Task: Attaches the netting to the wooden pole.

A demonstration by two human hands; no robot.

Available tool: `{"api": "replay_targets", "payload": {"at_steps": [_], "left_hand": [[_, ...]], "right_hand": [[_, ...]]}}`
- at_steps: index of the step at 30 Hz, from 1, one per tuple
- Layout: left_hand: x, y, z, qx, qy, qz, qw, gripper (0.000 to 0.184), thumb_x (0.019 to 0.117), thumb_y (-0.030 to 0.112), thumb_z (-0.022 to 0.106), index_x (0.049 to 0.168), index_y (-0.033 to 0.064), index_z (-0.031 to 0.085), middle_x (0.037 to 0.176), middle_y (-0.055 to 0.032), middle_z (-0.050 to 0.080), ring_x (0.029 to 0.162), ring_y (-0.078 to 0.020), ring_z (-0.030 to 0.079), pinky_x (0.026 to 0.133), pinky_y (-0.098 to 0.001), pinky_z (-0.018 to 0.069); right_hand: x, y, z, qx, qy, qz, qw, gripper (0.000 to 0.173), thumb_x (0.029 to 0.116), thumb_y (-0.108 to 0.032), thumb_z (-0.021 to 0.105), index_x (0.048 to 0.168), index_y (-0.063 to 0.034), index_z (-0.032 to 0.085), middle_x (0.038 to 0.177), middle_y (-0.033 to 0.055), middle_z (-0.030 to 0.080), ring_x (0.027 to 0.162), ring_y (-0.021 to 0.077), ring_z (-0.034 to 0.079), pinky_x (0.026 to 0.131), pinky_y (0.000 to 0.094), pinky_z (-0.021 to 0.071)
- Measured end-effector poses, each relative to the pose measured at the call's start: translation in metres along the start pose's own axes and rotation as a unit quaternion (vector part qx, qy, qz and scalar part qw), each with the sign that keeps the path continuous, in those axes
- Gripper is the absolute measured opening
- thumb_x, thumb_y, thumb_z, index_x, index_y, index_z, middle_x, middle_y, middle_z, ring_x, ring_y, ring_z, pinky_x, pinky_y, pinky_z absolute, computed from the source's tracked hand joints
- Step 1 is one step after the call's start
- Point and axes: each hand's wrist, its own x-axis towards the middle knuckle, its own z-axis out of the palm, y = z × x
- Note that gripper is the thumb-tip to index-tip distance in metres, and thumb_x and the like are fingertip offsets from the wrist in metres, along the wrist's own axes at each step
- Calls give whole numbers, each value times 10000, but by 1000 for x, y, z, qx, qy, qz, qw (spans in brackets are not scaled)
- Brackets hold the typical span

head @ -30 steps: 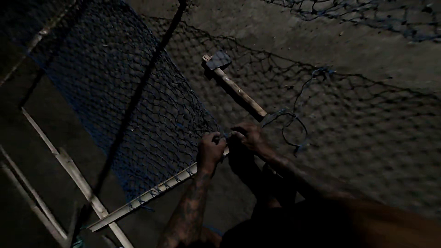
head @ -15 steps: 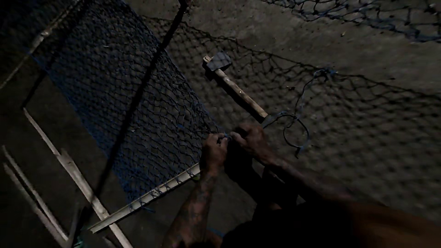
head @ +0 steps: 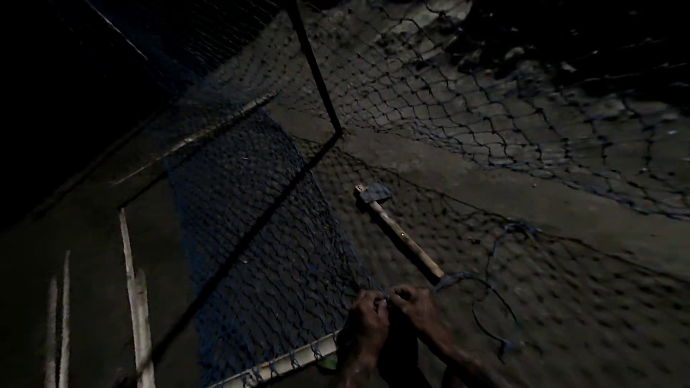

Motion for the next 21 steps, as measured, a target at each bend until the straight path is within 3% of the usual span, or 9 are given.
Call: {"api": "replay_targets", "payload": {"at_steps": [2,6,10,13,16,19,21], "left_hand": [[-1,1,-1,-12,-5,1,1000,192,948,111,658,1082,7,747,1075,-143,724,955,-225,709,891,-389,579],[-2,8,-7,-25,-39,-44,998,205,970,119,633,1109,15,741,1144,-144,711,1033,-235,689,950,-398,549],[-2,3,-11,-84,-50,-68,993,196,977,110,635,1122,10,721,1129,-132,706,1004,-194,684,931,-357,555],[0,-1,-9,-139,-55,-90,985,192,975,130,660,1109,7,719,1043,-120,722,909,-170,695,866,-352,575],[6,0,-13,-166,-75,-124,975,223,981,225,682,1047,21,742,985,-99,731,901,-167,696,875,-375,569],[12,5,-20,-176,-106,-165,965,232,973,260,705,997,33,744,914,-80,719,826,-156,682,816,-369,570],[14,7,-23,-148,-129,-151,969,239,996,257,666,1011,25,723,915,-90,699,828,-171,669,810,-378,562]], "right_hand": [[-2,-1,0,-34,5,-8,999,122,936,-138,671,915,-39,739,762,63,683,691,163,649,689,389,552],[1,-1,-3,-115,-35,-42,992,182,966,-174,632,998,-14,714,853,130,684,806,265,667,781,489,546],[12,11,-2,-141,-63,-97,983,220,956,-218,595,968,-16,682,815,126,653,770,268,650,737,486,538],[13,12,-5,-136,-73,-99,983,242,964,-211,578,1007,8,670,831,145,653,787,286,652,750,499,535],[10,16,-5,-133,-60,-117,982,270,969,-216,572,1015,33,666,818,167,651,777,309,651,746,522,530],[5,20,-3,-150,-45,-148,976,343,981,-322,555,1014,-4,680,841,138,664,794,282,663,757,503,547],[2,23,-1,-152,-28,-173,973,347,973,-323,558,1000,-2,687,839,138,670,780,281,666,742,497,555]]}}
